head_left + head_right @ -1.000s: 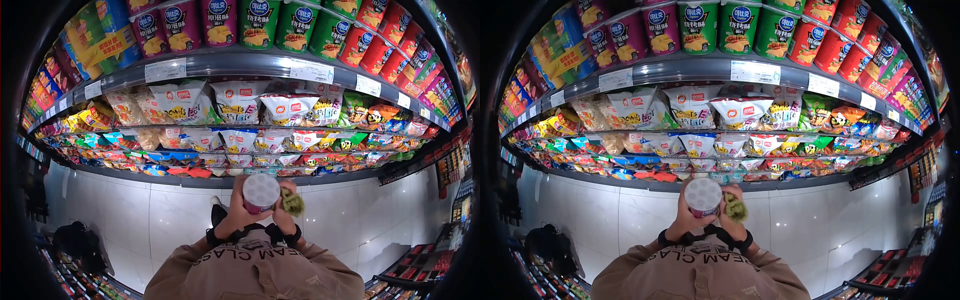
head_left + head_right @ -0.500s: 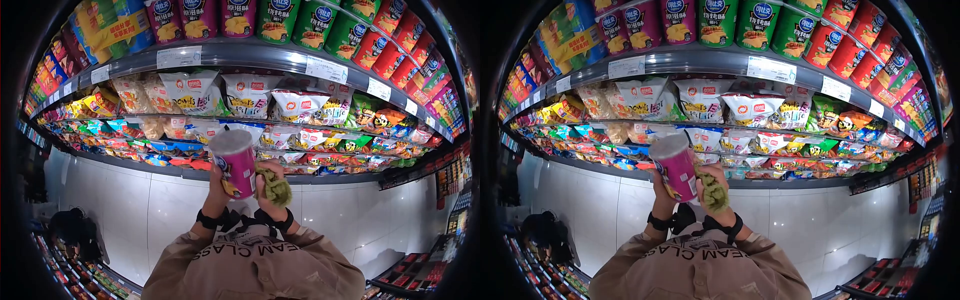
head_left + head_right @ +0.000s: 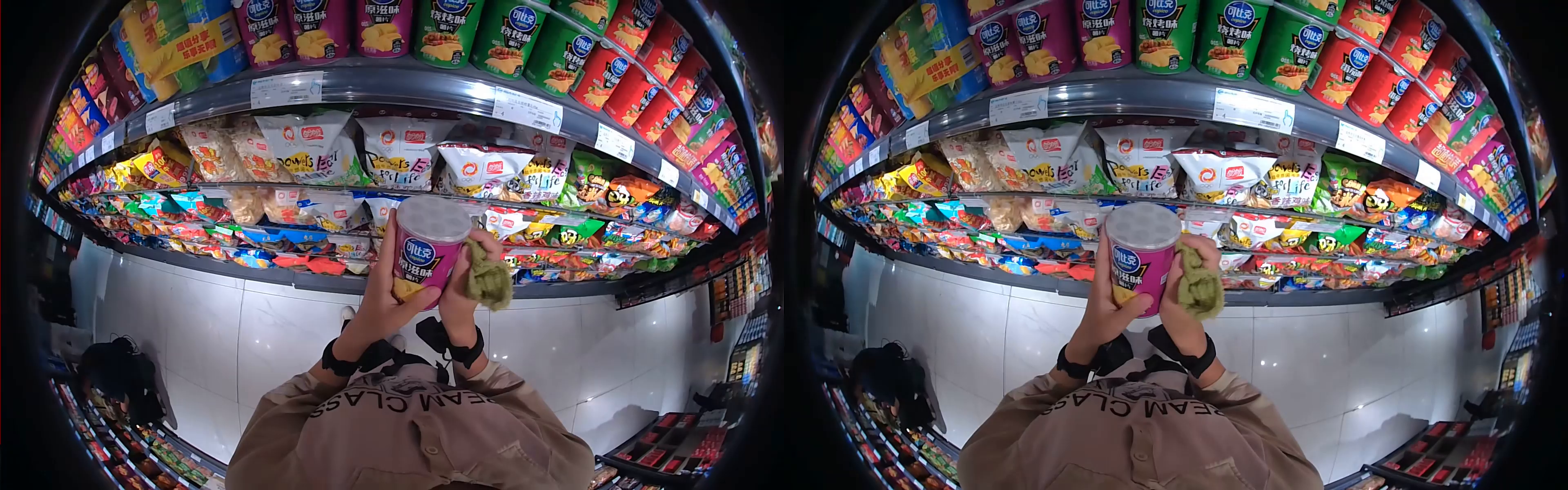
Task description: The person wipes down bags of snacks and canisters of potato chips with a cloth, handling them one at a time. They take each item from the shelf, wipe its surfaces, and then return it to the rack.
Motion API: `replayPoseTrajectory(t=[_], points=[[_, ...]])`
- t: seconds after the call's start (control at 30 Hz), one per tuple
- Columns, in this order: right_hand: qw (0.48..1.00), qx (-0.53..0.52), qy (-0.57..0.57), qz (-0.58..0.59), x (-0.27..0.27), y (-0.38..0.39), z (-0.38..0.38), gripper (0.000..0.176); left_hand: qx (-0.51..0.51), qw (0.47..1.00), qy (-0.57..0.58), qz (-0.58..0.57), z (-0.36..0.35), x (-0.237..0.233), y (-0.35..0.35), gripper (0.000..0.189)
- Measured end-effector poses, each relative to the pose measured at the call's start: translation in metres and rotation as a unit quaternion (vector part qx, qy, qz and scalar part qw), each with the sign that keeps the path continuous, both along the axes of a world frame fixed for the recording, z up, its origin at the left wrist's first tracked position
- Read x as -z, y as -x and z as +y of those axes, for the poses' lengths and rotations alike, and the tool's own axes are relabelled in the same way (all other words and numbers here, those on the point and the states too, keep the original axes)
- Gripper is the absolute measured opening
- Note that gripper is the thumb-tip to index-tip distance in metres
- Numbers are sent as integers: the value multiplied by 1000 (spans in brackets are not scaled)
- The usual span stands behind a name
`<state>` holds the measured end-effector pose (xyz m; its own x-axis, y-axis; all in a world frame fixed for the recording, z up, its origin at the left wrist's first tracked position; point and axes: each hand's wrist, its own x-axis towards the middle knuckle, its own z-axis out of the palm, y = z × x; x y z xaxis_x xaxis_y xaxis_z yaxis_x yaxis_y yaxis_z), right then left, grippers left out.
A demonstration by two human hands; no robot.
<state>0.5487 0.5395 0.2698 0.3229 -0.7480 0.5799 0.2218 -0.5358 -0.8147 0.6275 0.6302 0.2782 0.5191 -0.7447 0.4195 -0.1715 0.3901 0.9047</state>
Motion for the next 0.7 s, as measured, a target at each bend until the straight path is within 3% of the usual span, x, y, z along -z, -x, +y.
replayPoseTrajectory(t=[0.1, 0.17, 0.33, 0.43, 0.53, 0.7], points=[[997, -27, 78, 0, 9, 1, 10, 31, -4, 1000, 16, 27, 0, -4, 2, 86], [978, 35, 199, 50, 17, -1, 15, 29, -76, 988, 71, 115, -6, -3, 5, 82], [974, 3, 225, 5, 8, -8, 8, 34, -129, 988, 84, 9, -2, -2, -7, 76], [968, -12, 252, -20, -2, -20, 7, 46, -166, 984, 54, -27, 6, -12, -22, 77], [976, -83, 198, -32, -23, -39, 6, 65, -134, 988, 76, -16, 6, -56, -47, 85], [966, -118, 229, -8, -55, -76, -8, 73, -91, 984, 133, -71, 1, -114, -93, 84]])
